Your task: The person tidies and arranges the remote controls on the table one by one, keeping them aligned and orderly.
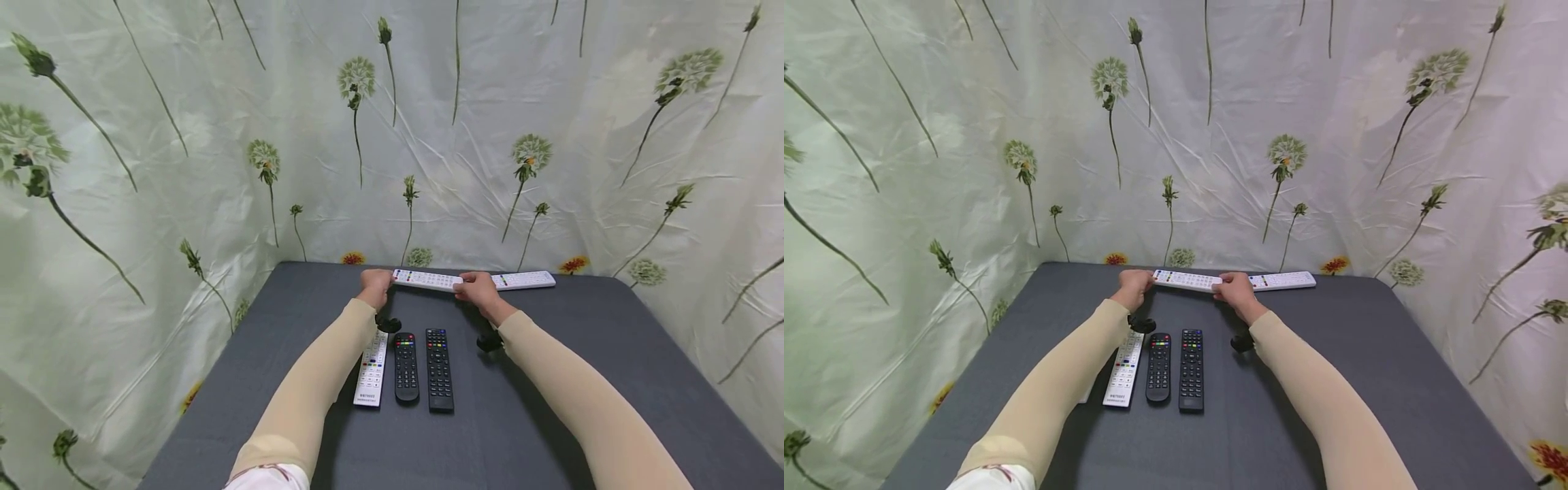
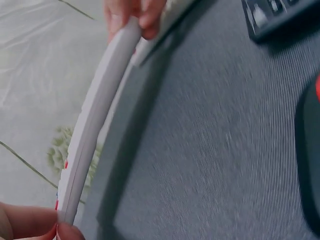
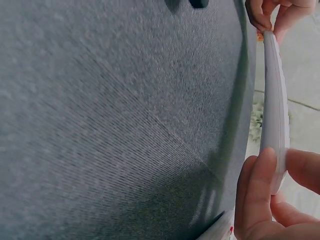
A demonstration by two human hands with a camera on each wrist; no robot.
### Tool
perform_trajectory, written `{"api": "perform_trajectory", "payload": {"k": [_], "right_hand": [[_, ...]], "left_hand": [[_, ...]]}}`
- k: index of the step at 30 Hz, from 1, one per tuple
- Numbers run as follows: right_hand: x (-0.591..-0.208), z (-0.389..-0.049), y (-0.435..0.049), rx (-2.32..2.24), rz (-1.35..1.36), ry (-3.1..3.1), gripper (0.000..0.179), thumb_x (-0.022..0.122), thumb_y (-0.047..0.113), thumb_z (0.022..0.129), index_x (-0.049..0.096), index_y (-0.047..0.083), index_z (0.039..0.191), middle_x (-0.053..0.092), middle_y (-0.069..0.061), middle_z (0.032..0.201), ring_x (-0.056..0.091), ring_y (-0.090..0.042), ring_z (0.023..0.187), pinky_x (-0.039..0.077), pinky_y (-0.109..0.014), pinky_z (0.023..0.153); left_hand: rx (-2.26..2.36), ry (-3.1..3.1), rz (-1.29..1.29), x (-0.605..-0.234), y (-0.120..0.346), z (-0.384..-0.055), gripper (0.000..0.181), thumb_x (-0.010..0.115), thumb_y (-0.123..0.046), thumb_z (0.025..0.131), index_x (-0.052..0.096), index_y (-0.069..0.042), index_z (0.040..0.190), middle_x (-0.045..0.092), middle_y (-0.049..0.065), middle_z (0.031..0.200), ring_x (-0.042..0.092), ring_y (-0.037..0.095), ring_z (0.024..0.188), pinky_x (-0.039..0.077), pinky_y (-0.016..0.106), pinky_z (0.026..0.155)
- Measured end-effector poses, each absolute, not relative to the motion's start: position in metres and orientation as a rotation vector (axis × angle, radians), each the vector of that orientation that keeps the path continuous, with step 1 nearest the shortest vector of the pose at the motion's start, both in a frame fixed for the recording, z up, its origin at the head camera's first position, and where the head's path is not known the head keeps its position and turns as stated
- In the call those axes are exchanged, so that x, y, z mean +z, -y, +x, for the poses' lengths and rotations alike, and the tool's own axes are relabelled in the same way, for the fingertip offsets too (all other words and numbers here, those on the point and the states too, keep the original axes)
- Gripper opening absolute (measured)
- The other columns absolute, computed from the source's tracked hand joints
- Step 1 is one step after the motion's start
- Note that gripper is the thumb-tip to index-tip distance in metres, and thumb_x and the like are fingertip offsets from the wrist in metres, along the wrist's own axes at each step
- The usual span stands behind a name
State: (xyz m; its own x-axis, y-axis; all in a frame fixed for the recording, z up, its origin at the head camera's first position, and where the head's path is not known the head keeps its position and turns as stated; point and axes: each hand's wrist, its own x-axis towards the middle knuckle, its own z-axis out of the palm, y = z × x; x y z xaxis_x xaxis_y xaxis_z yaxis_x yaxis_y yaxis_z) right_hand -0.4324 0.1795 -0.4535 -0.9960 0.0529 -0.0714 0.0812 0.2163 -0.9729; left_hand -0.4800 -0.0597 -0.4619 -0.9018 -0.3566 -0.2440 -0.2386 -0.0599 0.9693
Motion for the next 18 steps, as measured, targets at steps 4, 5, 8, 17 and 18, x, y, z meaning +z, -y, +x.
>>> {"api": "perform_trajectory", "payload": {"k": [4,5,8,17,18], "right_hand": [[-0.448,-0.424,-0.183,-1.971,0.13,-2.365,0.053,0.063,-0.004,0.095,0.044,-0.012,0.144,0.05,-0.031,0.133,0.065,-0.024,0.097,0.056,-0.036,0.089],[-0.447,-0.422,-0.184,-1.979,0.128,-2.349,0.054,0.063,-0.004,0.095,0.043,-0.012,0.144,0.051,-0.031,0.131,0.065,-0.026,0.097,0.056,-0.038,0.091],[-0.441,-0.416,-0.186,-1.992,0.098,-2.306,0.055,0.063,-0.003,0.095,0.043,-0.01,0.145,0.053,-0.029,0.125,0.065,-0.034,0.104,0.053,-0.043,0.095],[-0.429,-0.391,-0.196,-2.014,0.035,-2.238,0.054,0.06,-0.001,0.097,0.041,-0.008,0.147,0.052,-0.026,0.128,0.065,-0.033,0.107,0.049,-0.045,0.1],[-0.429,-0.388,-0.197,-2.015,0.032,-2.232,0.053,0.06,-0.001,0.098,0.041,-0.008,0.147,0.053,-0.024,0.124,0.067,-0.029,0.1,0.051,-0.044,0.098]], "left_hand": [[-2.202,2.005,0.712,-0.46,0.059,-0.478,0.024,0.068,0.014,0.077,0.055,-0.005,0.071,0.049,0.006,0.078,0.043,0.021,0.072,0.03,0.031,0.048],[-2.215,1.991,0.714,-0.458,0.059,-0.476,0.024,0.068,0.014,0.076,0.055,-0.005,0.072,0.05,0.006,0.078,0.043,0.022,0.072,0.03,0.032,0.048],[-2.27,1.917,0.715,-0.453,0.058,-0.47,0.018,0.068,0.014,0.077,0.062,-0.003,0.077,0.054,0.007,0.08,0.047,0.023,0.074,0.035,0.035,0.054],[-2.593,1.677,0.571,-0.443,0.052,-0.44,0.036,0.067,0.009,0.088,0.068,0.007,0.124,0.07,0.017,0.11,0.066,0.022,0.087,0.053,0.04,0.095],[-2.622,1.66,0.561,-0.442,0.05,-0.437,0.037,0.066,0.009,0.089,0.067,0.006,0.126,0.07,0.018,0.111,0.066,0.02,0.086,0.053,0.038,0.095]]}}
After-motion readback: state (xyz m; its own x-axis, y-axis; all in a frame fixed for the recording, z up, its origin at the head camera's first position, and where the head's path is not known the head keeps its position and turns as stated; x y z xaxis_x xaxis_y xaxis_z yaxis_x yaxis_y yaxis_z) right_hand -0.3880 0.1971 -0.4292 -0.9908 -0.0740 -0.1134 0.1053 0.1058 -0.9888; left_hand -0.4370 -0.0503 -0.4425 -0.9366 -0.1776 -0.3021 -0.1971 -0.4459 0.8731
